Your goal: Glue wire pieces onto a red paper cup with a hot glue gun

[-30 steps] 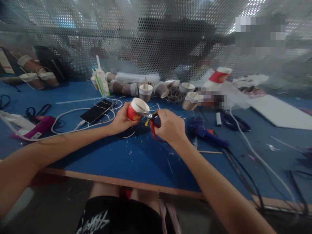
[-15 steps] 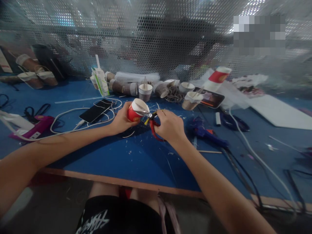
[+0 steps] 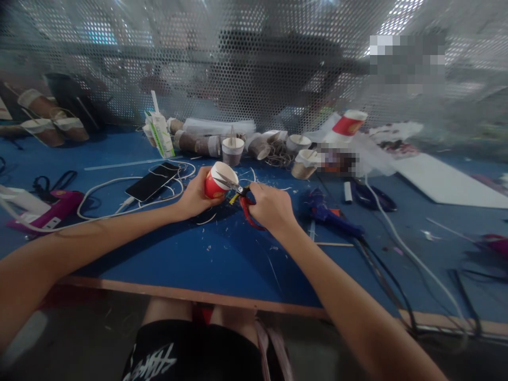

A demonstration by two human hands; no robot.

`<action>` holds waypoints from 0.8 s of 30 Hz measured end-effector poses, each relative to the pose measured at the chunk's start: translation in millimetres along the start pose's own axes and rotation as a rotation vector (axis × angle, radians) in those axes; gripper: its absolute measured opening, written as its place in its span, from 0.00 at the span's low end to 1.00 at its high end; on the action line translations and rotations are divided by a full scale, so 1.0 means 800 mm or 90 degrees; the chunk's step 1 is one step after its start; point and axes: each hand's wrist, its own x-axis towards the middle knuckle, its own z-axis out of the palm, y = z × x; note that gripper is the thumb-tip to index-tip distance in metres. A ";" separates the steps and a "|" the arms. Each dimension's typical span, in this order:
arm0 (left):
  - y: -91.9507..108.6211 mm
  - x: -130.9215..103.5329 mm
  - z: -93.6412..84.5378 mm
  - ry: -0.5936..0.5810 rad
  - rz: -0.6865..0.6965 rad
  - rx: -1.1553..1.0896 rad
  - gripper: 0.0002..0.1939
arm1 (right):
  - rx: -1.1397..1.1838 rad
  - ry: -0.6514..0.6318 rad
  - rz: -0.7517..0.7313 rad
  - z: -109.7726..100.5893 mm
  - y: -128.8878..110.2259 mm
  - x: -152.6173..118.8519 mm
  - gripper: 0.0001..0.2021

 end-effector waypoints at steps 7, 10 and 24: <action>0.004 0.000 0.003 0.024 -0.030 -0.010 0.32 | 0.019 -0.017 0.055 -0.004 0.001 0.004 0.09; 0.009 0.001 0.002 0.033 -0.090 0.007 0.32 | 0.002 -0.068 0.166 -0.015 0.005 0.007 0.10; 0.028 0.004 -0.007 0.040 -0.284 0.055 0.31 | 0.168 -0.059 0.220 -0.083 0.076 0.000 0.13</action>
